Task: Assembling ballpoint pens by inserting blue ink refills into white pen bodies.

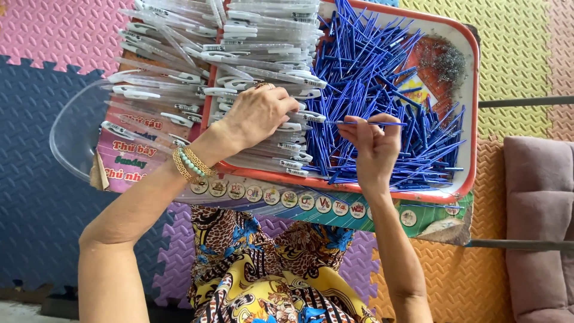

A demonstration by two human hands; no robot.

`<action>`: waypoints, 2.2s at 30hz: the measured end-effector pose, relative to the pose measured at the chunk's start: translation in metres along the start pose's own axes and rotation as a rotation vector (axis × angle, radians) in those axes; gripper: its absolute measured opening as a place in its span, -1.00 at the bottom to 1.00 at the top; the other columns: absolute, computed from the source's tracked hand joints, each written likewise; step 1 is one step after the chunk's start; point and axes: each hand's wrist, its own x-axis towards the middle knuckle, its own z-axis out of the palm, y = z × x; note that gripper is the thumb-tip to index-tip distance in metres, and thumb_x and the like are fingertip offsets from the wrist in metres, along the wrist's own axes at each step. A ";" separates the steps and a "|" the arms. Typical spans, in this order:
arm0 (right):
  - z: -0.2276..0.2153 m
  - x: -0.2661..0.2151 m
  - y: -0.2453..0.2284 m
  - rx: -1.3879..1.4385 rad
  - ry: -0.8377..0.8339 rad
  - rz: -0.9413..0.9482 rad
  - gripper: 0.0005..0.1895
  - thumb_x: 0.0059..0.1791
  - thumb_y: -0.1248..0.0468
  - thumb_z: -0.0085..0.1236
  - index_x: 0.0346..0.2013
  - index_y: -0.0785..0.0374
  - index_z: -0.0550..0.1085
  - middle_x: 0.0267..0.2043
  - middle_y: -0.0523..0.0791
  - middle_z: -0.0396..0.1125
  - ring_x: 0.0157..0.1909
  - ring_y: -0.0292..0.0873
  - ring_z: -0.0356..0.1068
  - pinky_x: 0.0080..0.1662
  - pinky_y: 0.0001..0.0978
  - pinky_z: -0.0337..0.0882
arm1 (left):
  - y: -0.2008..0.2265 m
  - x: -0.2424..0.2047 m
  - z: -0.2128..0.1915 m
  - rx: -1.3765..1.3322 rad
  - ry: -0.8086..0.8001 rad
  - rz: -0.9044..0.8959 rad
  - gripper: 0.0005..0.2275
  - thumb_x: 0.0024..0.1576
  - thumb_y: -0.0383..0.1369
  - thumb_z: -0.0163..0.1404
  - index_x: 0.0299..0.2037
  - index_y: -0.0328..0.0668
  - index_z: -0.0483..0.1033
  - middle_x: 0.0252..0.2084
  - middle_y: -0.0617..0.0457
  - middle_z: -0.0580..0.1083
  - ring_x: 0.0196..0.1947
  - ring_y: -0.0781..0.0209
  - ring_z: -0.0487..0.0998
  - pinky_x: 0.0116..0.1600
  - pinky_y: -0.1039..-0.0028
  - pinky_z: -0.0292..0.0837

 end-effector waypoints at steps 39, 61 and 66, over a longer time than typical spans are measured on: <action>-0.052 0.072 -0.117 -0.325 -0.371 -0.231 -0.34 0.12 0.59 0.31 0.47 0.16 0.37 0.29 0.03 0.49 0.31 -0.04 0.57 0.40 -0.21 0.66 | 0.071 0.019 -0.092 -0.812 0.363 0.321 -0.73 0.25 -0.61 0.21 0.12 -0.27 0.51 -0.07 -0.08 0.69 -0.18 0.14 0.76 -0.11 0.44 0.78; -0.178 0.041 -0.017 -0.893 -0.201 0.184 -0.50 0.16 0.33 0.39 0.41 0.31 0.55 -0.18 0.02 0.56 -0.26 -0.04 0.57 -0.09 -0.08 0.54 | 0.072 -0.001 -0.081 -1.268 0.103 0.097 -0.75 0.40 -0.47 0.07 0.26 -0.27 0.54 -0.17 -0.09 0.60 -0.21 0.27 0.67 -0.08 0.40 0.77; -0.160 0.041 -0.020 -0.340 -0.085 0.158 -0.74 0.25 0.45 0.26 0.25 0.46 0.54 -0.15 -0.01 0.35 -0.26 -0.16 0.54 -0.19 -0.31 0.68 | 0.072 0.000 -0.078 -1.277 0.089 0.096 -0.75 0.44 -0.44 0.02 0.28 -0.30 0.57 -0.21 -0.10 0.59 -0.27 0.31 0.63 -0.18 0.49 0.72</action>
